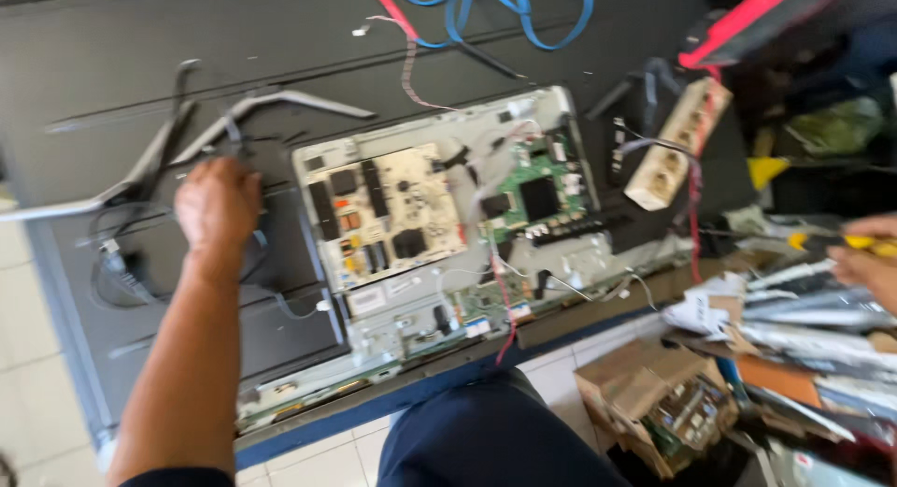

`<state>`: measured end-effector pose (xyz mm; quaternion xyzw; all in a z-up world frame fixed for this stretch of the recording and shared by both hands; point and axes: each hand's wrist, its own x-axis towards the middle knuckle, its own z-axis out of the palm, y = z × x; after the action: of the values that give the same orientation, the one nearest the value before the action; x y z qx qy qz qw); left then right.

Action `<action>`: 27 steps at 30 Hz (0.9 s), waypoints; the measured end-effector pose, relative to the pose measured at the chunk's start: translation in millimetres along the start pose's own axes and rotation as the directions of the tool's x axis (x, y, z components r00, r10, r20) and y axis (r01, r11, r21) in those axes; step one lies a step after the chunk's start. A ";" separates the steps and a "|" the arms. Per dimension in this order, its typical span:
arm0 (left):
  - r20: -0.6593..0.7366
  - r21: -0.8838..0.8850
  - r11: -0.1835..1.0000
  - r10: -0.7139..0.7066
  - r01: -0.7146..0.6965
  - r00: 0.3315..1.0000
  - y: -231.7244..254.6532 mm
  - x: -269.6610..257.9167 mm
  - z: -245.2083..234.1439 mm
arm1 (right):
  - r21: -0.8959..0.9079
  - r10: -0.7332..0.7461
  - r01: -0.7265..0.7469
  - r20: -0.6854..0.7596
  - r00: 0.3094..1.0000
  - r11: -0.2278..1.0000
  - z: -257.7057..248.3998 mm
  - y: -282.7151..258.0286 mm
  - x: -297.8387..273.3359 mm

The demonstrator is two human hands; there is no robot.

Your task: The person manipulates internal electronics and wiring inside a disassembled television, using a screwdriver to tighten or loosen components and connecting various cables by hand.

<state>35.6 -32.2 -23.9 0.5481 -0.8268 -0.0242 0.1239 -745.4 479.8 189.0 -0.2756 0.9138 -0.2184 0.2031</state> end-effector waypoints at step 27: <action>0.382 -0.434 0.893 0.062 0.120 0.922 344.7 -344.6 -80.6 | -0.413 -0.197 0.274 0.220 0.955 0.869 -26.9 -101.0 -84.6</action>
<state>-129.1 427.1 53.3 0.5012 -0.7983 -0.3238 0.0814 -651.9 461.5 283.9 -0.4416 0.8779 -0.0057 0.1849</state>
